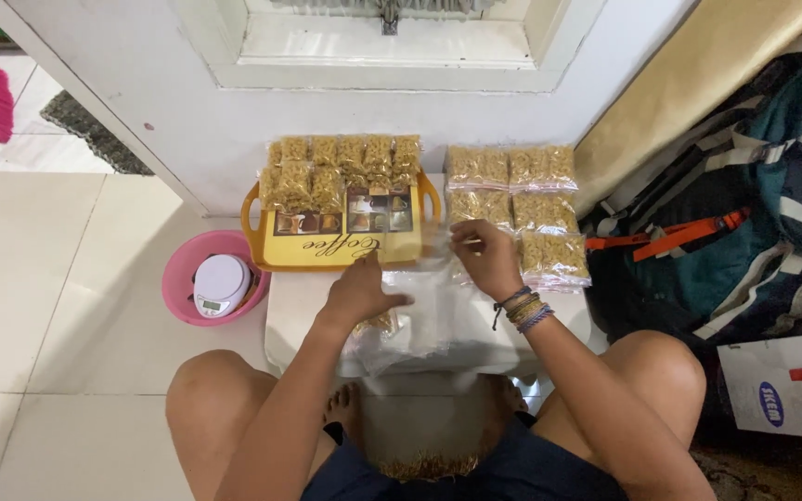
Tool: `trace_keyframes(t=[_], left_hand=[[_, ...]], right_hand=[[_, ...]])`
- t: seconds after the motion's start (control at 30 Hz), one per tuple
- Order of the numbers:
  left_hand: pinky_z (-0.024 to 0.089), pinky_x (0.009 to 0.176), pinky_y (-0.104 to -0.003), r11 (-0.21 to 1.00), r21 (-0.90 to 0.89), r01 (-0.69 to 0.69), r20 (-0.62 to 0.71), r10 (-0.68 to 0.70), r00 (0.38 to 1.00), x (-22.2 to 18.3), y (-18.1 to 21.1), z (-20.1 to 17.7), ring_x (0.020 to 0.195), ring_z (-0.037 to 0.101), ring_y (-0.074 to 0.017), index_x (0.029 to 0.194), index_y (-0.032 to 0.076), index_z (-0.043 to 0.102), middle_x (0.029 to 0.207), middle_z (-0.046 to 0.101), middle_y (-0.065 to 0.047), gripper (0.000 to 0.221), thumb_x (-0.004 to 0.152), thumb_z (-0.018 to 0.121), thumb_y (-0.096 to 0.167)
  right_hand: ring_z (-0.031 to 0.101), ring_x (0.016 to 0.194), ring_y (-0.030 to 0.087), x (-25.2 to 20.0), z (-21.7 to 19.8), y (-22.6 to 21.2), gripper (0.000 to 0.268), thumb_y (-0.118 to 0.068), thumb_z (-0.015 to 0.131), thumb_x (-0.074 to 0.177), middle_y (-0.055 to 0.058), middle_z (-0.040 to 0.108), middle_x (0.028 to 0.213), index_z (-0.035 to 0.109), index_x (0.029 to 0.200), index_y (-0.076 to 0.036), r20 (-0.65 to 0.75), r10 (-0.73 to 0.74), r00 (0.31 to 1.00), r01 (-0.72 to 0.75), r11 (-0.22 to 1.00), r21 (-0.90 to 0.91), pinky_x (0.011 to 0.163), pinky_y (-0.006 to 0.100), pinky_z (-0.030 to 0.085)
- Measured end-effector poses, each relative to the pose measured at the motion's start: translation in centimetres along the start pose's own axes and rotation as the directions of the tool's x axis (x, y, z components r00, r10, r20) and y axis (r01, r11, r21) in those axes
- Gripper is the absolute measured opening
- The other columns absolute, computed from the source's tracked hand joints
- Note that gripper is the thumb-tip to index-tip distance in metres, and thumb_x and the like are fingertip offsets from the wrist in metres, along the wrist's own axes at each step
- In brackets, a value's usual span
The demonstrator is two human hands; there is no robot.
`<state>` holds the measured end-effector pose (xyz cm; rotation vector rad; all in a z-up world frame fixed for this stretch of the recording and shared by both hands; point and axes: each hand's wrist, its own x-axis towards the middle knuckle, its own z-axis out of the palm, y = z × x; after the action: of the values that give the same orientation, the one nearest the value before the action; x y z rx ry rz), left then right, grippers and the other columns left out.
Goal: Packing small individual snack bags into larger plastic bags for bulk packaging.
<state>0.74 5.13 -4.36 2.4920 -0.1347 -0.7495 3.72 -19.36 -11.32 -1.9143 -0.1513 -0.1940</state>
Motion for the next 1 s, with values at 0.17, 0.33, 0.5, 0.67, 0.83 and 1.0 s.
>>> trace_keyframes(t=[0.17, 0.33, 0.5, 0.67, 0.83, 1.0], left_hand=[[0.046, 0.106, -0.05, 0.796, -0.596, -0.105, -0.144, 0.023, 0.989, 0.9, 0.3, 0.2, 0.134, 0.05, -0.044, 0.151, -0.01, 0.031, 0.146, 0.046, -0.036, 0.088, 0.089, 0.075, 0.034], [0.064, 0.08, -0.034, 0.335, -0.876, -0.348, -0.368, 0.005, 0.93, 2.9, -0.3, 1.8, 0.09, 0.071, -0.0231, 0.117, -0.01, 0.066, 0.101, 0.073, -0.02, 0.028, 0.094, 0.068, 0.004], [0.06, 0.066, -0.027, 0.572, -0.681, -0.458, -0.524, 0.056, 0.85, 4.0, -1.1, 1.9, 0.07, 0.072, -0.0149, 0.1, 0.006, 0.078, 0.077, 0.076, -0.012, 0.019, 0.081, 0.081, 0.006], [0.059, 0.077, -0.035, 0.767, -0.545, -0.339, -0.426, 0.095, 0.9, 2.2, 0.7, 0.5, 0.081, 0.075, -0.023, 0.104, 0.009, 0.079, 0.082, 0.077, -0.011, 0.025, 0.081, 0.081, 0.018], [0.059, 0.085, -0.041, 0.817, -0.454, -0.357, -0.374, 0.189, 0.908, -0.4, 2.9, -0.9, 0.093, 0.075, -0.0369, 0.11, 0.0, 0.077, 0.093, 0.077, -0.023, 0.032, 0.081, 0.081, 0.014], [0.051, 0.102, -0.05, 0.824, -0.447, -0.348, -0.438, 0.138, 0.888, -1.9, 4.5, -2.1, 0.121, 0.063, -0.043, 0.138, 0.002, 0.059, 0.121, 0.069, -0.026, 0.069, 0.077, 0.085, 0.022]], right_hand=[[0.067, 0.083, 0.008, 0.2, -0.5, -3.1, 0.017, 0.008, 0.075, 0.082, 0.01, 0.074, 0.102, 0.072, 0.094, -0.003, -0.101, 0.109, 0.989, -0.071, 0.944, 0.321, 0.071, 0.019, 0.057], [0.066, 0.078, 0.005, 0.6, -0.8, -2.4, 0.02, 0.004, 0.084, 0.078, 0.008, 0.073, 0.089, 0.074, 0.095, -0.001, -0.109, 0.093, 0.99, -0.046, 0.927, 0.371, 0.068, 0.018, 0.058], [0.058, 0.125, 0.04, 0.6, -1.5, -5.7, 0.027, 0.0, 0.081, 0.079, 0.015, 0.061, 0.134, 0.07, 0.101, -0.01, -0.102, -0.265, 0.959, 0.258, 0.963, -0.075, 0.1, 0.047, 0.049], [0.052, 0.132, 0.042, 0.4, -1.7, -8.9, 0.05, 0.0, 0.081, 0.074, 0.017, 0.056, 0.14, 0.062, 0.12, -0.007, -0.002, -0.423, 0.906, 0.414, 0.888, -0.201, 0.108, 0.053, 0.042], [0.063, 0.117, 0.039, 0.1, -1.8, -7.9, 0.059, -0.012, 0.085, 0.074, 0.016, 0.068, 0.122, 0.065, 0.129, -0.008, 0.194, -0.398, 0.897, 0.44, 0.851, -0.286, 0.101, 0.049, 0.049], [0.078, 0.081, 0.027, 0.5, -1.7, -6.2, 0.022, -0.001, 0.073, 0.084, 0.011, 0.079, 0.085, 0.076, 0.104, -0.009, 0.118, -0.068, 0.991, 0.089, 0.979, -0.183, 0.075, 0.036, 0.061]])
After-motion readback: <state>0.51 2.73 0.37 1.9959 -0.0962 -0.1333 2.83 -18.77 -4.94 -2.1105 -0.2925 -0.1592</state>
